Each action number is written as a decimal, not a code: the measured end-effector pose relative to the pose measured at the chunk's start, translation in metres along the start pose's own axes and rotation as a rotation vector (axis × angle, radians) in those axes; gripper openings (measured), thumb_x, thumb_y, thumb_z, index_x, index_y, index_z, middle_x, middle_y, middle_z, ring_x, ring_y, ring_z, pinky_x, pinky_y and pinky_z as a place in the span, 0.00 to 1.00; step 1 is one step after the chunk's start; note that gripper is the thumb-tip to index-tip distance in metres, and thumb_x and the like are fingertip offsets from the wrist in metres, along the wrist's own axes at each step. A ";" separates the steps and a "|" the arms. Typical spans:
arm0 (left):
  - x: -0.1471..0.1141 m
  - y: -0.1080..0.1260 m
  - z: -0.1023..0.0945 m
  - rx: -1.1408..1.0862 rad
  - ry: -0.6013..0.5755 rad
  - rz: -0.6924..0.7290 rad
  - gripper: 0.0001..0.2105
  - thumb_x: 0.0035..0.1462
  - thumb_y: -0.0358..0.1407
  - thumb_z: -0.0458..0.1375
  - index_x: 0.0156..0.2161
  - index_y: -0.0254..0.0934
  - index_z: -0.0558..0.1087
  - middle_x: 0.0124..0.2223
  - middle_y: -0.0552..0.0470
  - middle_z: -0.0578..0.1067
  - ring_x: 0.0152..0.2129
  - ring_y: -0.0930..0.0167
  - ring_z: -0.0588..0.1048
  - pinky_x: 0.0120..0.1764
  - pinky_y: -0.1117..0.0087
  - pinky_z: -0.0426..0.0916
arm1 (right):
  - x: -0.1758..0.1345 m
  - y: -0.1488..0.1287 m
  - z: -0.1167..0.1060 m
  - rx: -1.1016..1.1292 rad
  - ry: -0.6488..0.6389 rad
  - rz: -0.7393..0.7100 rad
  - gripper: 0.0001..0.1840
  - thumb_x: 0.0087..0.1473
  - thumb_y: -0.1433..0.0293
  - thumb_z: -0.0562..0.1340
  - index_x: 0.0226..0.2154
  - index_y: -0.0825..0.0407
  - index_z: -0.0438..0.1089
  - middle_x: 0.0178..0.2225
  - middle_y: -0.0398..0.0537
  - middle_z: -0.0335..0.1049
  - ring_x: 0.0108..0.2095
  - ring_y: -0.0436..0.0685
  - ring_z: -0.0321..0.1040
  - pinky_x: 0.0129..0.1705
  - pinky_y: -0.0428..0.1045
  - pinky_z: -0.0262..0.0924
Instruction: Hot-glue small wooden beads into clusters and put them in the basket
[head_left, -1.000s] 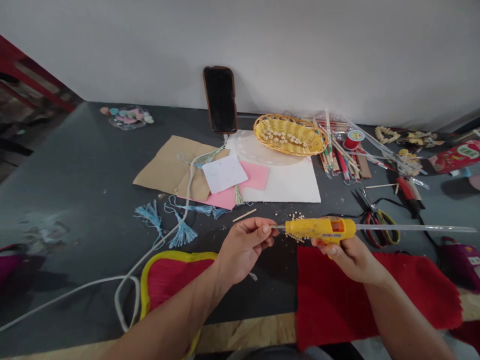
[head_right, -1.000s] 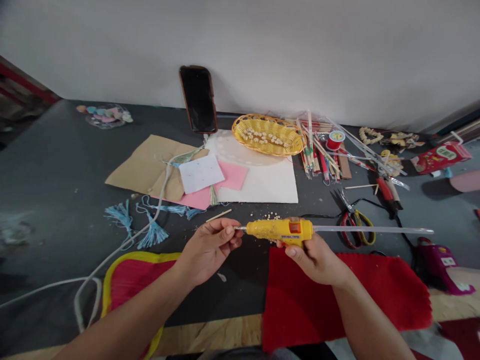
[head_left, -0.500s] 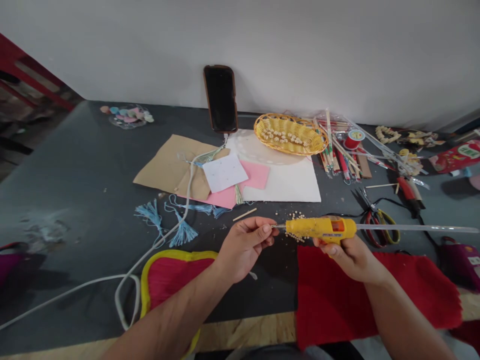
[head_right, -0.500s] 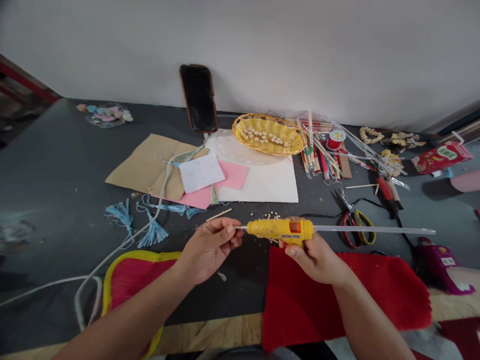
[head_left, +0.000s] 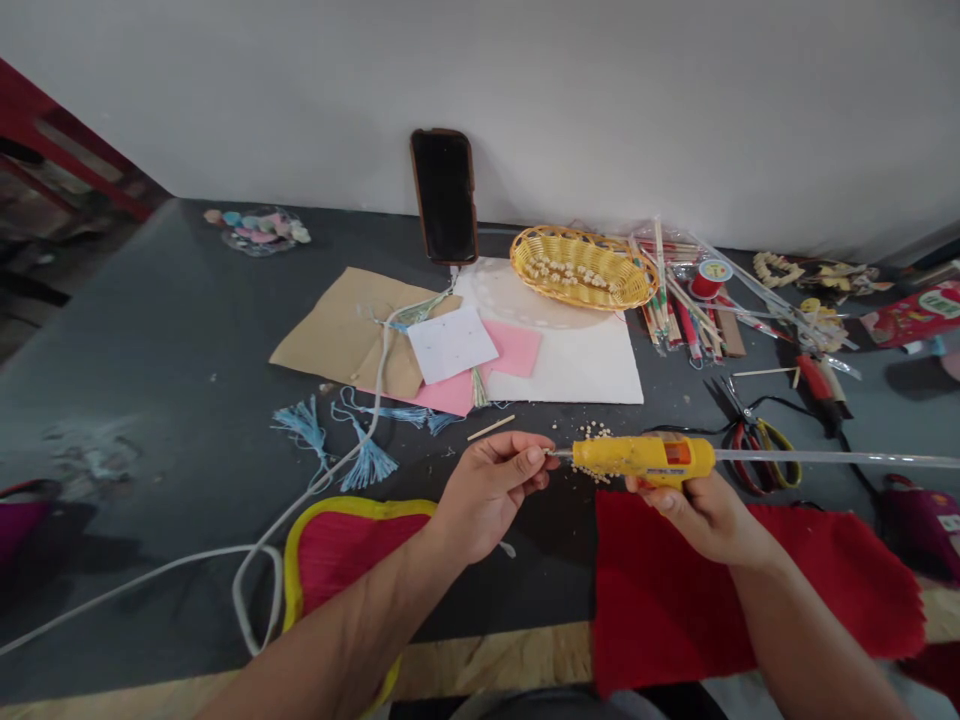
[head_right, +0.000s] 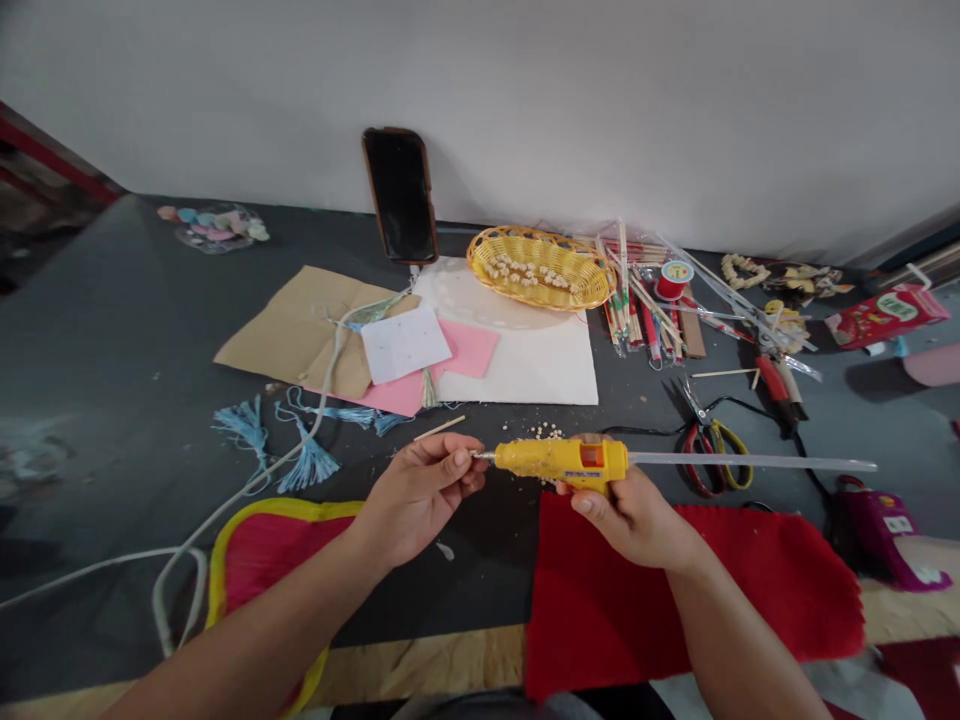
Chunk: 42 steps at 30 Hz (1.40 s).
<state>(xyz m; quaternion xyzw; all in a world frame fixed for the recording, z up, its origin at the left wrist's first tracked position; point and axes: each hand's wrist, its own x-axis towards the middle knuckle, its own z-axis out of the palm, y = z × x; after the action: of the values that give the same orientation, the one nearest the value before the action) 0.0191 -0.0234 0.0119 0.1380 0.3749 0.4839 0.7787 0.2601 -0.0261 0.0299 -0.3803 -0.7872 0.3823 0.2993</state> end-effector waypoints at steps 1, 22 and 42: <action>0.000 0.000 0.000 0.000 0.000 0.001 0.09 0.38 0.32 0.72 0.27 0.32 0.79 0.23 0.50 0.77 0.21 0.78 0.70 0.26 0.78 0.64 | 0.000 0.000 0.000 -0.003 0.003 -0.004 0.14 0.63 0.61 0.51 0.36 0.50 0.67 0.31 0.48 0.71 0.31 0.53 0.68 0.36 0.48 0.64; -0.001 0.001 0.001 0.014 0.022 0.010 0.09 0.37 0.32 0.72 0.27 0.32 0.79 0.23 0.50 0.77 0.21 0.77 0.71 0.26 0.78 0.64 | -0.005 0.002 -0.002 0.116 -0.013 0.104 0.18 0.62 0.57 0.51 0.38 0.51 0.70 0.28 0.48 0.67 0.28 0.53 0.64 0.32 0.49 0.63; 0.001 -0.003 -0.001 0.068 0.000 0.013 0.08 0.40 0.31 0.70 0.29 0.32 0.79 0.26 0.50 0.77 0.23 0.77 0.71 0.26 0.78 0.65 | 0.010 0.032 -0.032 0.315 0.384 0.540 0.19 0.55 0.53 0.60 0.29 0.53 0.64 0.21 0.41 0.64 0.20 0.49 0.63 0.21 0.44 0.57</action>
<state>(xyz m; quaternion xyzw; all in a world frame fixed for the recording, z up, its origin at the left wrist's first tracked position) 0.0210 -0.0247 0.0092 0.1665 0.3902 0.4759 0.7704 0.2915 0.0076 0.0219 -0.5883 -0.5193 0.4859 0.3848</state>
